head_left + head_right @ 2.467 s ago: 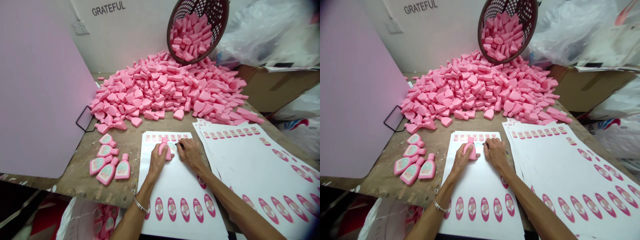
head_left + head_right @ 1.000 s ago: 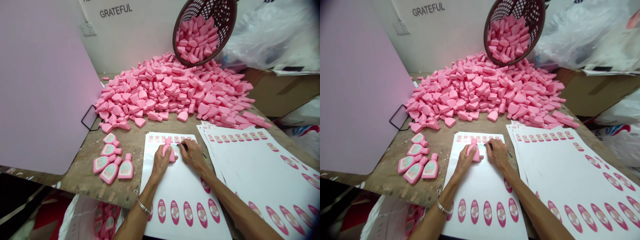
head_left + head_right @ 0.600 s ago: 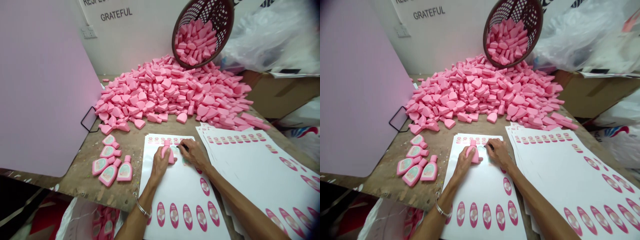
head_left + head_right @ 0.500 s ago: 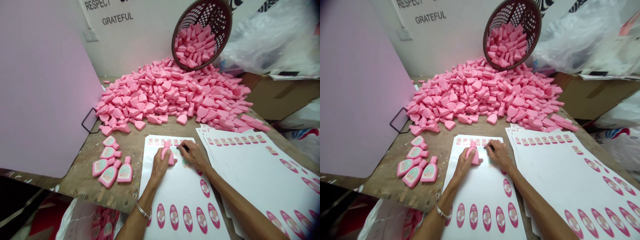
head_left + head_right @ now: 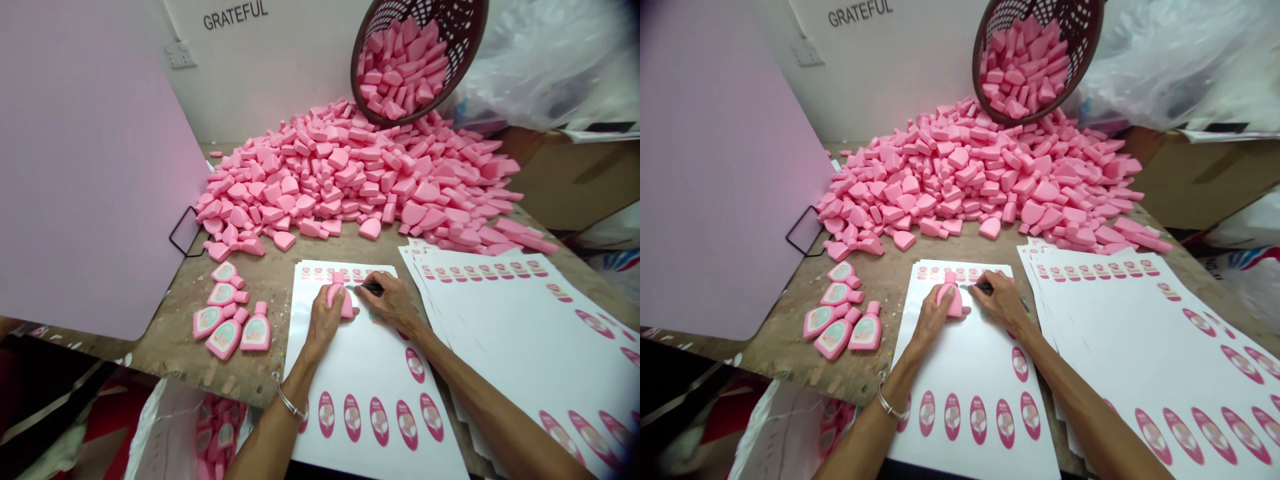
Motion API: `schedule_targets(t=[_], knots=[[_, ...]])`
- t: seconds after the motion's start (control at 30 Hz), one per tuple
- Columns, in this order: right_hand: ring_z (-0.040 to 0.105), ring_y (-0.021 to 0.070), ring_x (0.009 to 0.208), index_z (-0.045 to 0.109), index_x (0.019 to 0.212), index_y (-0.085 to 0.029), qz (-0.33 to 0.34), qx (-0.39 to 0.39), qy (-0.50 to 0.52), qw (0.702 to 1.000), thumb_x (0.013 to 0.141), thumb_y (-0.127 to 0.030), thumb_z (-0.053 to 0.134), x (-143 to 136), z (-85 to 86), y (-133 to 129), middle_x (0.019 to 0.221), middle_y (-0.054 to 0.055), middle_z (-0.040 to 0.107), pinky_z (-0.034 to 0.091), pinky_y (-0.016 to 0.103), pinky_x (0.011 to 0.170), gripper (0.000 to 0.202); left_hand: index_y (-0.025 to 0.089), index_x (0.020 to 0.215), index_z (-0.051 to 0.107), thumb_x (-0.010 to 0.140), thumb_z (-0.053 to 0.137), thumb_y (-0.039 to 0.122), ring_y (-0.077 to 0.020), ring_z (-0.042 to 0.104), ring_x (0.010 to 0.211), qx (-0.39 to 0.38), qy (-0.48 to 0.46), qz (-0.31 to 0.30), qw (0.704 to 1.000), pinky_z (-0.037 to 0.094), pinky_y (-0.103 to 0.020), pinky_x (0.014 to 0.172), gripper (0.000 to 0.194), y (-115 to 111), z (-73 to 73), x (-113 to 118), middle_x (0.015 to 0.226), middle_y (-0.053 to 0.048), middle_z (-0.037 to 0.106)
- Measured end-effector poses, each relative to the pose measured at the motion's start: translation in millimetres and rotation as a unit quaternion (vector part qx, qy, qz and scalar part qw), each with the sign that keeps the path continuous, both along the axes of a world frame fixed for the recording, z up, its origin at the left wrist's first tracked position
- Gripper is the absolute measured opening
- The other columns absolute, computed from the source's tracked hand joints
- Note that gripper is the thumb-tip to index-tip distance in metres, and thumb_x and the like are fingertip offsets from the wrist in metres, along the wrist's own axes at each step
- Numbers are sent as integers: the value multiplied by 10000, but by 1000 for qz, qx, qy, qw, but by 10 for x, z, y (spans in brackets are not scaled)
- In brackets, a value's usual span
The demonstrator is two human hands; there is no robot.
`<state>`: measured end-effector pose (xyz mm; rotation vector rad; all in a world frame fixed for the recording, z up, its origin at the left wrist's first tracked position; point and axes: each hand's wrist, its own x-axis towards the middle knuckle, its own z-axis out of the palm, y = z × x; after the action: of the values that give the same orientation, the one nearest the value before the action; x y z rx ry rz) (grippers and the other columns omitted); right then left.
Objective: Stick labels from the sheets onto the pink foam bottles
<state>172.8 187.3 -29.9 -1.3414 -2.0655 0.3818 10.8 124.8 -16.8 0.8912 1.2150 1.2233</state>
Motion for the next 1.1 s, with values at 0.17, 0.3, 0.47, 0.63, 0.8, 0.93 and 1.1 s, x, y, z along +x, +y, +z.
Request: schedule_targets(t=[0.17, 0.3, 0.47, 0.63, 0.8, 0.93, 1.1], knots=[[555, 157, 658, 556, 729, -208, 1, -55, 82, 995, 775, -421, 618, 31, 19, -23, 718, 17, 610, 446, 296, 621, 226, 144, 1007, 536, 796, 570, 552, -168, 681, 611, -8, -24, 6, 1000, 563, -294, 602, 460, -3, 38, -3, 880, -50, 587], [573, 156, 633, 567, 751, -205, -26, -123, 180, 976, 753, -492, 627, 50, 95, -56, 701, 8, 609, 477, 286, 560, 294, 141, 1009, 545, 769, 598, 564, -156, 670, 593, -8, -55, 14, 998, 569, -311, 620, 490, -7, 76, -8, 851, -42, 582], [579, 149, 632, 670, 845, -200, -44, -152, 218, 963, 755, -517, 623, 29, 334, -167, 728, 12, 648, 473, 265, 536, 333, 145, 981, 566, 798, 537, 597, -157, 658, 647, 1, -105, 15, 994, 579, -332, 640, 489, -42, 107, -25, 812, -38, 590], [644, 196, 750, 735, 890, -226, 23, -135, 200, 970, 790, -454, 610, -114, 566, -358, 867, 41, 724, 519, 317, 644, 279, 100, 977, 626, 844, 430, 625, -183, 653, 656, -27, -196, 8, 980, 586, -363, 633, 576, -137, 234, -32, 832, -104, 667], [643, 195, 729, 730, 932, -245, 43, -127, 178, 975, 806, -419, 608, -227, 660, -463, 908, 40, 722, 528, 331, 618, 248, 106, 994, 639, 857, 410, 618, -206, 674, 706, -57, -228, 6, 972, 587, -377, 661, 578, -191, 359, -42, 836, -108, 695], [644, 196, 739, 731, 902, -253, 51, -97, 159, 981, 811, -388, 611, -263, 689, -477, 875, 34, 724, 515, 331, 637, 202, 108, 1022, 635, 867, 378, 624, -212, 678, 740, -52, -229, 8, 972, 587, -382, 673, 597, -206, 405, -55, 876, -113, 700], [650, 199, 782, 727, 888, -251, 57, -76, 159, 983, 811, -360, 614, -295, 706, -480, 871, 32, 726, 505, 347, 717, 175, 90, 982, 647, 886, 357, 600, -209, 676, 748, -59, -231, 8, 971, 589, -370, 680, 594, -214, 432, -75, 874, -119, 698]])
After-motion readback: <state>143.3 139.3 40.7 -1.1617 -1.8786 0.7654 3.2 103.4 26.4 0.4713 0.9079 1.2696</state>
